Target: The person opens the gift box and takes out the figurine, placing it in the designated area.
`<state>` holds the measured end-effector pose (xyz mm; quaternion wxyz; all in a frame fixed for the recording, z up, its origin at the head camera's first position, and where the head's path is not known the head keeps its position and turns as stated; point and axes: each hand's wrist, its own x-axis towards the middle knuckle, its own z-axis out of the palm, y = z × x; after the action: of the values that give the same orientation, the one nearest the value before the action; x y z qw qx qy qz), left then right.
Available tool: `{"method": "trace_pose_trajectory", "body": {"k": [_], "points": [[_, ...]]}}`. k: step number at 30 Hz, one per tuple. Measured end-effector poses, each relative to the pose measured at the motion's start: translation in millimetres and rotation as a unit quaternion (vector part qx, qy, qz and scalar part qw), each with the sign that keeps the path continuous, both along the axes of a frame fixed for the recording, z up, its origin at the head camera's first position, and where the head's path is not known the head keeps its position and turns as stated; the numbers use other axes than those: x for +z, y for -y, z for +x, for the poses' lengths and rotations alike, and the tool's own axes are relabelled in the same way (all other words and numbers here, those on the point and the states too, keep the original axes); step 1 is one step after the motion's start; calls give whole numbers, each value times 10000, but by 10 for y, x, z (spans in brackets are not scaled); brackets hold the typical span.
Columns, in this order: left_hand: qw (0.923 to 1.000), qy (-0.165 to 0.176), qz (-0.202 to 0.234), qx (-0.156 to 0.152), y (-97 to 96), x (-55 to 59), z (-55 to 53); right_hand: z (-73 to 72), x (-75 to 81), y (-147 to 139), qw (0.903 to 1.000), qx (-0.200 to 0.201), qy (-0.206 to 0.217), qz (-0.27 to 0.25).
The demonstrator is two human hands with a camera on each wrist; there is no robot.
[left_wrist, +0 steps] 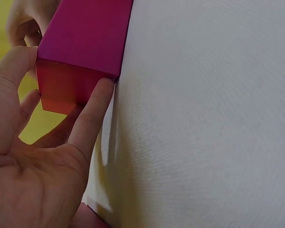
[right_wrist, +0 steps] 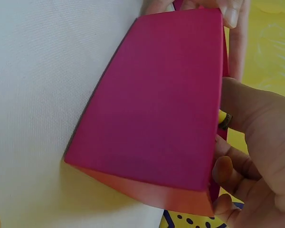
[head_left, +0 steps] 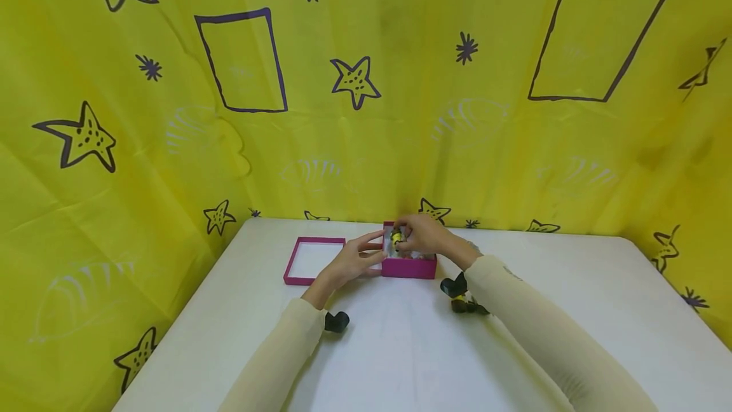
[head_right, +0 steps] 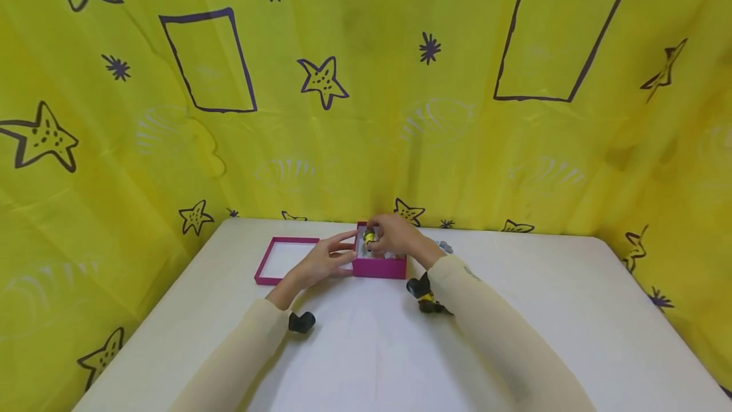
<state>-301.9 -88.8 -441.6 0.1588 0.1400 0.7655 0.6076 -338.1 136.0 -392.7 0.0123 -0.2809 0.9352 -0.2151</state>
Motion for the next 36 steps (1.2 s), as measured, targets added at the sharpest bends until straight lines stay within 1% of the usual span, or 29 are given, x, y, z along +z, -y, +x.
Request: {"method": "trace_pose_trajectory", "body": {"k": [6, 12, 17, 21, 24, 30, 36], "points": [[9999, -101, 8, -46, -11, 13, 17, 35, 49, -73, 9999, 30, -135, -82], [9999, -107, -21, -63, -3, 13, 21, 83, 97, -149, 9982, 236, -281, -479], [9999, -128, -48, -58, -6, 8, 14, 135, 161, -199, 9966, 279, -318, -708], [9998, -157, -39, -66, -3, 11, 13, 165, 206, -220, 9961, 271, -306, -780], [9998, -162, 9, -81, 2, 11, 9, 184, 228, -235, 9956, 319, -373, -796], [9998, -150, 41, -109, 5, 11, 1, 213, 246, -271, 9946, 401, -349, -890], [9999, -140, -43, -80, 1, 23, 10, 262, 276, -307, 9950, 305, -300, -899]]}}
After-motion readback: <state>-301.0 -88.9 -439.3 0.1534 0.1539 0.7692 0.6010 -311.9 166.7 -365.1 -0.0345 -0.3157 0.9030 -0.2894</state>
